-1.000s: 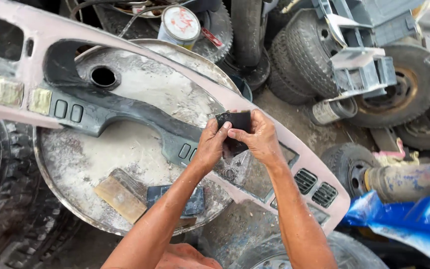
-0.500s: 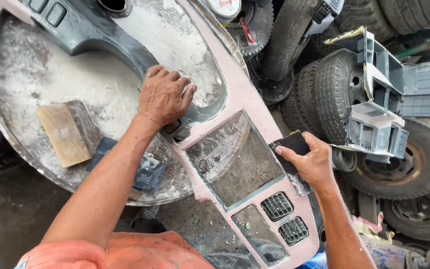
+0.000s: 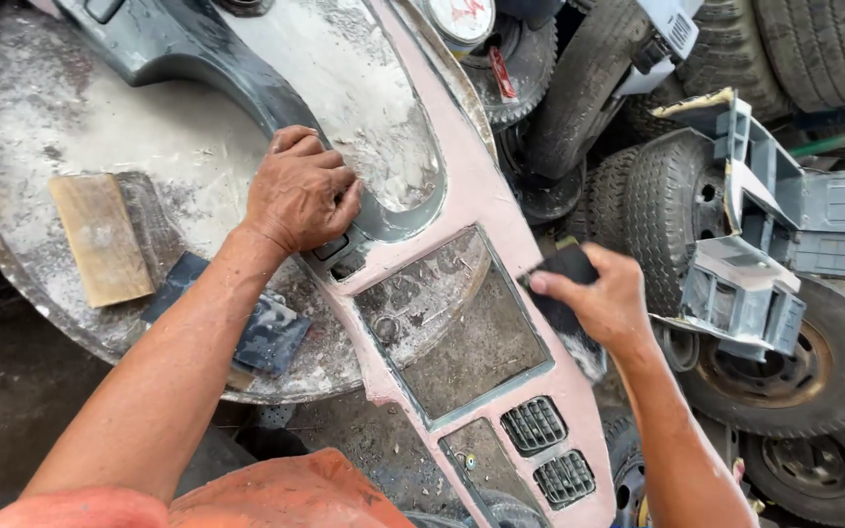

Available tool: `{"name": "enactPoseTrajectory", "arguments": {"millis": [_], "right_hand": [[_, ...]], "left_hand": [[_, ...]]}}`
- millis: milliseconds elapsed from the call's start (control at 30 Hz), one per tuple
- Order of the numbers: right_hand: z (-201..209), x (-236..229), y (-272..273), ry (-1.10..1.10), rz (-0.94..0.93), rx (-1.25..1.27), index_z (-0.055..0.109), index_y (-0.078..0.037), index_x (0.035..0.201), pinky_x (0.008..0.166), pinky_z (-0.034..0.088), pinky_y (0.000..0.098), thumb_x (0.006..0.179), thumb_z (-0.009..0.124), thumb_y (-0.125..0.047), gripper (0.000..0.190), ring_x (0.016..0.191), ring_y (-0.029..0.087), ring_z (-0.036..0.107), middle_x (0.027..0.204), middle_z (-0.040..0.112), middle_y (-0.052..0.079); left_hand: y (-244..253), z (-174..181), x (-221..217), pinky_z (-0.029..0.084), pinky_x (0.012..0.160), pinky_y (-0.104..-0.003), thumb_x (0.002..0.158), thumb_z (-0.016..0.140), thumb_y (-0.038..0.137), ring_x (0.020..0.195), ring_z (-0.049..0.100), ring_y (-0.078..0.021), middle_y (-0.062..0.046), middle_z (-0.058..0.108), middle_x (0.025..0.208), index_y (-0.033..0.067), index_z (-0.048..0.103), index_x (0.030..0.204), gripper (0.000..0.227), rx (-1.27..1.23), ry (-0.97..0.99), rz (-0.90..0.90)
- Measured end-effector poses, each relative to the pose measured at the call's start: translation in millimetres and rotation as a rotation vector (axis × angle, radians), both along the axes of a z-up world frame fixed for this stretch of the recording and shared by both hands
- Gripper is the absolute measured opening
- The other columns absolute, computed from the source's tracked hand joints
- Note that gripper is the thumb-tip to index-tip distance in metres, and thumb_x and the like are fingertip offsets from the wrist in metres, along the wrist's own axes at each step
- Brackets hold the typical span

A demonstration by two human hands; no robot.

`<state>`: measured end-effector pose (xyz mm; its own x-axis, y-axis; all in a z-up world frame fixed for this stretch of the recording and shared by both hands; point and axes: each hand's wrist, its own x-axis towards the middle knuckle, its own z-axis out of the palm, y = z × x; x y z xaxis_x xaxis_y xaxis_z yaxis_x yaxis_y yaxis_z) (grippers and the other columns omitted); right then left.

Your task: Sanding a plastic vehicle dashboard component with sandpaper and water.

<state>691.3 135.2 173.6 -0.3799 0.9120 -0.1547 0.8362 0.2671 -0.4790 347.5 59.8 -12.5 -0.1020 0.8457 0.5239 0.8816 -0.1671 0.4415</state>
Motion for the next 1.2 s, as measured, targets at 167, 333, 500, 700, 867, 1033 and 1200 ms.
{"name": "enactPoseTrajectory", "arguments": {"millis": [167, 333, 500, 700, 867, 1033, 1200], "right_hand": [[4.0, -18.7, -16.2, 0.028, -0.001, 0.091, 0.072, -0.001, 0.085, 0.056, 0.048, 0.0248, 0.078, 0.091, -0.023, 0.031, 0.064, 0.007, 0.058, 0.074, 0.067, 0.003], [-10.0, 47.3, -28.5, 0.121, -0.028, 0.070, 0.076, -0.004, 0.085, 0.062, 0.052, 0.0230, 0.072, 0.090, -0.021, 0.025, 0.068, 0.004, 0.063, 0.076, 0.073, -0.001], [-4.3, -23.5, 5.1, 0.009, 0.006, 0.164, 0.073, -0.002, 0.085, 0.058, 0.050, 0.0249, 0.077, 0.093, -0.022, 0.029, 0.066, 0.008, 0.060, 0.073, 0.068, 0.002], [5.2, 26.8, -2.4, 0.013, -0.098, -0.039, 0.075, -0.007, 0.086, 0.053, 0.054, 0.0240, 0.072, 0.088, -0.022, 0.024, 0.060, 0.008, 0.066, 0.071, 0.072, 0.000], [-2.7, -42.7, 25.1, -0.058, 0.033, 0.082, 0.077, -0.004, 0.088, 0.054, 0.054, 0.0242, 0.075, 0.089, -0.020, 0.024, 0.061, 0.009, 0.067, 0.073, 0.072, 0.002], [7.8, -16.4, 5.9, 0.048, -0.023, -0.009, 0.074, -0.007, 0.091, 0.054, 0.056, 0.0226, 0.078, 0.086, -0.025, 0.026, 0.060, 0.005, 0.067, 0.073, 0.072, -0.003], [-6.6, -40.4, 25.1, 0.058, 0.088, 0.161, 0.075, -0.003, 0.088, 0.057, 0.051, 0.0240, 0.078, 0.089, -0.022, 0.026, 0.065, 0.006, 0.063, 0.075, 0.071, -0.001]], "left_hand": [[-10.5, -9.6, 11.4, 0.037, 0.112, -0.039, 0.097, 0.062, 0.032, 0.089, 0.061, -0.0216, -0.002, 0.068, 0.081, 0.0135, 0.078, 0.081, 0.029, 0.009, 0.059, -0.032], [-2.9, -4.3, 11.8, 0.033, 0.122, -0.041, 0.095, 0.060, 0.029, 0.088, 0.061, -0.0191, 0.000, 0.068, 0.079, 0.0141, 0.078, 0.080, 0.028, 0.017, 0.013, 0.028], [-6.9, -6.2, 10.4, 0.034, 0.121, -0.039, 0.096, 0.060, 0.030, 0.089, 0.060, -0.0199, -0.001, 0.067, 0.079, 0.0134, 0.078, 0.083, 0.028, 0.024, 0.003, -0.008], [0.9, -9.3, 15.4, 0.035, 0.120, -0.039, 0.097, 0.060, 0.030, 0.089, 0.061, -0.0198, 0.000, 0.067, 0.080, 0.0138, 0.077, 0.082, 0.028, 0.047, -0.027, 0.019], [-9.2, -9.3, 10.7, 0.036, 0.118, -0.040, 0.096, 0.061, 0.030, 0.087, 0.061, -0.0198, 0.000, 0.068, 0.079, 0.0138, 0.078, 0.081, 0.027, 0.036, -0.063, 0.005], [-10.8, -5.8, 12.3, 0.037, 0.118, -0.038, 0.095, 0.063, 0.028, 0.087, 0.061, -0.0193, 0.000, 0.067, 0.078, 0.0135, 0.077, 0.080, 0.025, 0.051, -0.049, 0.001], [-9.2, -10.6, 11.6, 0.038, 0.116, -0.038, 0.094, 0.064, 0.028, 0.086, 0.061, -0.0195, 0.000, 0.067, 0.078, 0.0129, 0.077, 0.080, 0.024, 0.085, -0.082, 0.006]]}}
